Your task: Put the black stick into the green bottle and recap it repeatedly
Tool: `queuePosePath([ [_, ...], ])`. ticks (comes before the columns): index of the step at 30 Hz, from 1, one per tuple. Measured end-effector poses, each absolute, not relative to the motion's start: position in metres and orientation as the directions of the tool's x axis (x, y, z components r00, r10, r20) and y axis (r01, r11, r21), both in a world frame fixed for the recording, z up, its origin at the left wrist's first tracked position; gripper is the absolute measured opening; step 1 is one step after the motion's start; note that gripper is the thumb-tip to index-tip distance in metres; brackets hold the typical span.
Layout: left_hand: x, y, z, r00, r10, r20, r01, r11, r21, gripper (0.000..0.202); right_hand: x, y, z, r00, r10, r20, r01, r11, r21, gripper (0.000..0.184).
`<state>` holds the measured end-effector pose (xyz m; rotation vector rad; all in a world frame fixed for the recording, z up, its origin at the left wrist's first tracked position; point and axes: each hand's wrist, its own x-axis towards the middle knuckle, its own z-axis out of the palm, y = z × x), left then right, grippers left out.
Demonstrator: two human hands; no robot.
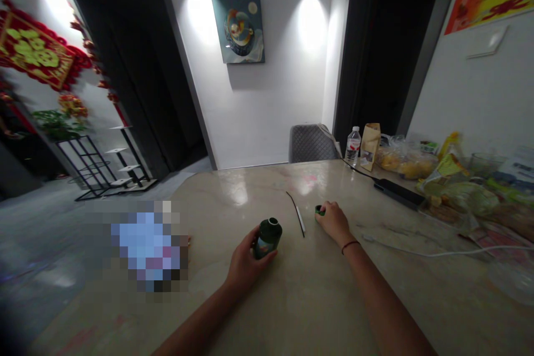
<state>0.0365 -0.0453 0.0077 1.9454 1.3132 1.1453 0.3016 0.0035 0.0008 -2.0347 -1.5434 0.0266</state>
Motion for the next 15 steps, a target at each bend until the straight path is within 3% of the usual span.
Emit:
queuePosePath([
  [5, 0.037, -0.044, 0.005, 0.178, 0.913, 0.367, 0.472, -0.406, 0.783, 0.064, 0.287, -0.005, 0.018, 0.344, 0.852, 0.396, 0.913, -0.205, -0.352, 0.019],
  [9, 0.036, -0.043, 0.005, 0.18, 0.912, 0.368, 0.471, -0.408, 0.782, 0.064, 0.26, -0.012, 0.03, 0.212, 0.837, 0.505, 0.965, -0.1, -0.241, 0.015],
  [12, 0.036, -0.044, 0.004, 0.179, 0.913, 0.366, 0.48, -0.406, 0.778, 0.065, 0.24, -0.015, 0.026, 0.108, 0.91, 0.401, 0.98, -0.031, -0.195, 0.019],
  [15, 0.037, -0.044, 0.004, 0.176, 0.914, 0.367, 0.479, -0.405, 0.779, 0.066, 0.228, -0.016, 0.017, 0.119, 0.958, 0.262, 0.986, -0.083, -0.145, 0.023],
])
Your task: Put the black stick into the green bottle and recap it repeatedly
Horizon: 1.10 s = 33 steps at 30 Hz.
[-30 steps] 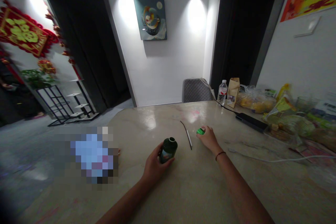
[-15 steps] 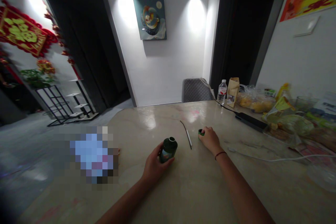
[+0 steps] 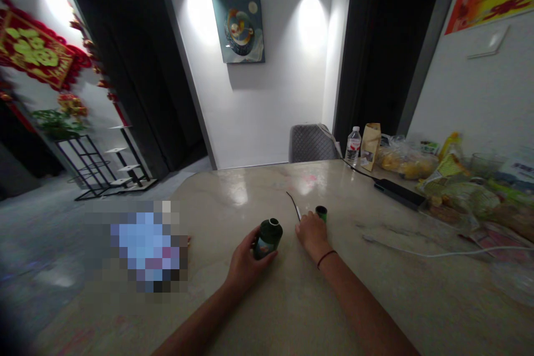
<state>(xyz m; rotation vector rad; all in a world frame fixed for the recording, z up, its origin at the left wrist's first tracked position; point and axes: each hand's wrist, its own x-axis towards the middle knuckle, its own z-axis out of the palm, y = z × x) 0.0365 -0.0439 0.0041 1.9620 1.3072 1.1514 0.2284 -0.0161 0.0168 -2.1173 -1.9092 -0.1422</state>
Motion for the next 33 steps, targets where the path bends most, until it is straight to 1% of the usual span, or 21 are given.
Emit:
queuePosePath([
  [3, 0.037, -0.044, 0.005, 0.181, 0.914, 0.363, 0.471, -0.405, 0.784, 0.066, 0.229, -0.018, 0.014, 0.158, 0.969, 0.191, 0.984, -0.138, -0.114, 0.023],
  [6, 0.037, -0.046, 0.007, 0.183, 0.917, 0.355, 0.467, -0.399, 0.789, 0.065, 0.236, -0.021, 0.02, 0.177, 0.97, 0.168, 0.979, -0.157, -0.128, 0.019],
  [10, 0.038, -0.047, 0.01, 0.181, 0.918, 0.352, 0.466, -0.396, 0.791, 0.064, 0.242, -0.024, 0.035, 0.247, 0.954, 0.172, 0.95, -0.203, -0.237, 0.013],
  [14, 0.038, -0.047, 0.01, 0.185, 0.919, 0.348, 0.487, -0.393, 0.78, 0.062, 0.245, -0.025, 0.059, 0.305, 0.9, 0.31, 0.907, -0.175, -0.384, 0.012],
  [16, 0.038, -0.047, 0.009, 0.18, 0.921, 0.346, 0.492, -0.389, 0.779, 0.063, 0.246, -0.027, 0.075, 0.306, 0.869, 0.388, 0.86, -0.078, -0.504, 0.017],
  [19, 0.037, -0.046, 0.008, 0.178, 0.917, 0.356, 0.489, -0.396, 0.777, 0.064, 0.245, -0.033, 0.096, 0.264, 0.831, 0.489, 0.697, 0.186, -0.693, 0.027],
  [21, 0.037, -0.045, 0.007, 0.184, 0.913, 0.365, 0.486, -0.407, 0.774, 0.063, 0.243, -0.038, 0.106, 0.229, 0.826, 0.515, 0.566, 0.318, -0.761, 0.03],
  [22, 0.037, -0.045, 0.007, 0.188, 0.912, 0.366, 0.486, -0.41, 0.772, 0.063, 0.241, -0.04, 0.109, 0.213, 0.83, 0.516, 0.516, 0.353, -0.781, 0.031],
  [24, 0.036, -0.045, 0.006, 0.189, 0.912, 0.364, 0.487, -0.409, 0.771, 0.063, 0.237, -0.043, 0.111, 0.185, 0.844, 0.504, 0.457, 0.381, -0.804, 0.031],
  [26, 0.036, -0.045, 0.007, 0.193, 0.913, 0.361, 0.489, -0.408, 0.771, 0.063, 0.232, -0.043, 0.109, 0.162, 0.855, 0.492, 0.447, 0.381, -0.81, 0.028],
  [33, 0.038, -0.045, 0.008, 0.192, 0.91, 0.368, 0.484, -0.415, 0.771, 0.061, 0.216, -0.039, 0.093, 0.04, 0.899, 0.437, 0.553, 0.344, -0.759, 0.023],
])
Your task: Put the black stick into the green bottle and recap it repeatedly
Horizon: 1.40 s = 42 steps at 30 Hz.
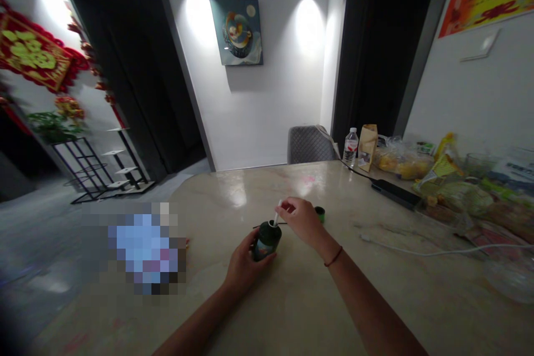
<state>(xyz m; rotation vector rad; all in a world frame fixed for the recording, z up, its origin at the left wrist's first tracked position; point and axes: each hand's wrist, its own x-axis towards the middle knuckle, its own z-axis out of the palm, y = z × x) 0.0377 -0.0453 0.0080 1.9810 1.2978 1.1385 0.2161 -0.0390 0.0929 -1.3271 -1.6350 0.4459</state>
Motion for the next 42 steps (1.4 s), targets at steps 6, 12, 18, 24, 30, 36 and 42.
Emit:
queuePosePath([
  [6, 0.037, -0.045, 0.008, 0.2, 0.902, 0.382, 0.481, -0.43, 0.764, 0.062, 0.214, -0.036, 0.084, -0.062, 0.921, 0.386, 0.564, 0.351, -0.747, 0.026],
  [12, 0.037, -0.046, 0.009, 0.203, 0.905, 0.373, 0.487, -0.424, 0.763, 0.062, 0.227, -0.022, 0.069, 0.1, 0.924, 0.369, 0.637, 0.225, -0.738, 0.031],
  [18, 0.037, -0.045, 0.007, 0.195, 0.907, 0.374, 0.5, -0.419, 0.758, 0.063, 0.233, -0.015, 0.03, -0.009, 0.944, 0.331, 0.889, 0.159, -0.429, 0.029],
  [24, 0.036, -0.044, 0.006, 0.193, 0.906, 0.376, 0.496, -0.42, 0.759, 0.064, 0.227, -0.015, 0.01, -0.105, 0.968, 0.226, 0.983, 0.136, -0.123, 0.027],
  [30, 0.036, -0.043, 0.003, 0.187, 0.904, 0.384, 0.493, -0.424, 0.76, 0.065, 0.22, -0.016, 0.02, -0.077, 0.988, 0.135, 0.997, 0.077, 0.005, 0.026],
  [36, 0.036, -0.041, 0.0, 0.188, 0.908, 0.374, 0.487, -0.417, 0.767, 0.066, 0.22, -0.022, 0.024, -0.021, 0.979, 0.205, 0.988, 0.053, -0.149, 0.014],
  [42, 0.036, -0.041, 0.001, 0.182, 0.91, 0.373, 0.479, -0.413, 0.774, 0.067, 0.231, -0.016, 0.051, 0.211, 0.946, 0.245, 0.749, 0.004, -0.662, 0.003],
])
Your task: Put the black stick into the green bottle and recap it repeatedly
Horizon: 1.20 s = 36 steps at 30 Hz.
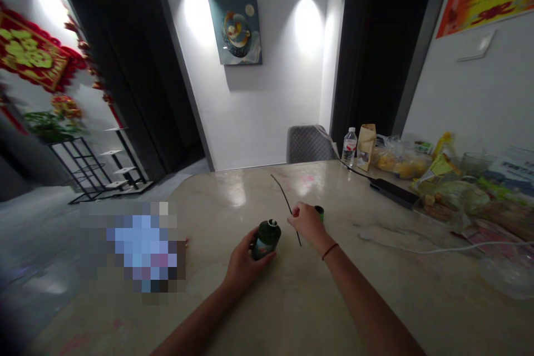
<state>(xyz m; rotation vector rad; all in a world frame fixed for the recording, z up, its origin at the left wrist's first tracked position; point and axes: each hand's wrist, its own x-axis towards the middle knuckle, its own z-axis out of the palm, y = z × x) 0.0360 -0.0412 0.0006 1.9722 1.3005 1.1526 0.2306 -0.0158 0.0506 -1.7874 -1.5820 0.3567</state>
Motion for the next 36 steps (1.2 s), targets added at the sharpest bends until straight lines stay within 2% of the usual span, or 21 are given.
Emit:
queuePosePath([
  [2, 0.036, -0.041, 0.001, 0.179, 0.911, 0.373, 0.47, -0.412, 0.78, 0.067, 0.232, -0.016, 0.062, 0.218, 0.962, 0.162, 0.472, 0.042, -0.881, 0.004],
  [4, 0.036, -0.041, 0.002, 0.175, 0.914, 0.366, 0.462, -0.405, 0.789, 0.066, 0.232, -0.018, 0.071, 0.184, 0.978, 0.102, 0.14, 0.076, -0.987, 0.006],
  [6, 0.036, -0.041, 0.002, 0.174, 0.915, 0.364, 0.454, -0.403, 0.795, 0.066, 0.231, -0.02, 0.077, 0.21, 0.972, 0.106, -0.102, 0.129, -0.986, 0.011],
  [9, 0.036, -0.041, 0.003, 0.175, 0.914, 0.366, 0.458, -0.404, 0.792, 0.066, 0.228, -0.023, 0.081, 0.316, 0.94, 0.126, -0.242, 0.208, -0.948, 0.015],
  [15, 0.036, -0.043, 0.005, 0.177, 0.923, 0.342, 0.486, -0.384, 0.785, 0.065, 0.226, -0.023, 0.082, 0.341, 0.931, 0.131, -0.199, 0.208, -0.958, 0.015],
  [27, 0.037, -0.044, 0.007, 0.192, 0.912, 0.363, 0.475, -0.41, 0.779, 0.065, 0.206, -0.023, 0.069, 0.074, 0.996, 0.054, -0.025, 0.056, -0.998, 0.009],
  [32, 0.037, -0.044, 0.008, 0.19, 0.92, 0.343, 0.468, -0.392, 0.793, 0.064, 0.207, -0.024, 0.068, 0.032, 0.999, 0.023, -0.02, 0.024, -1.0, 0.004],
  [36, 0.037, -0.044, 0.008, 0.184, 0.922, 0.34, 0.468, -0.386, 0.795, 0.065, 0.208, -0.026, 0.07, 0.006, 1.0, -0.002, -0.049, -0.002, -0.999, 0.007],
])
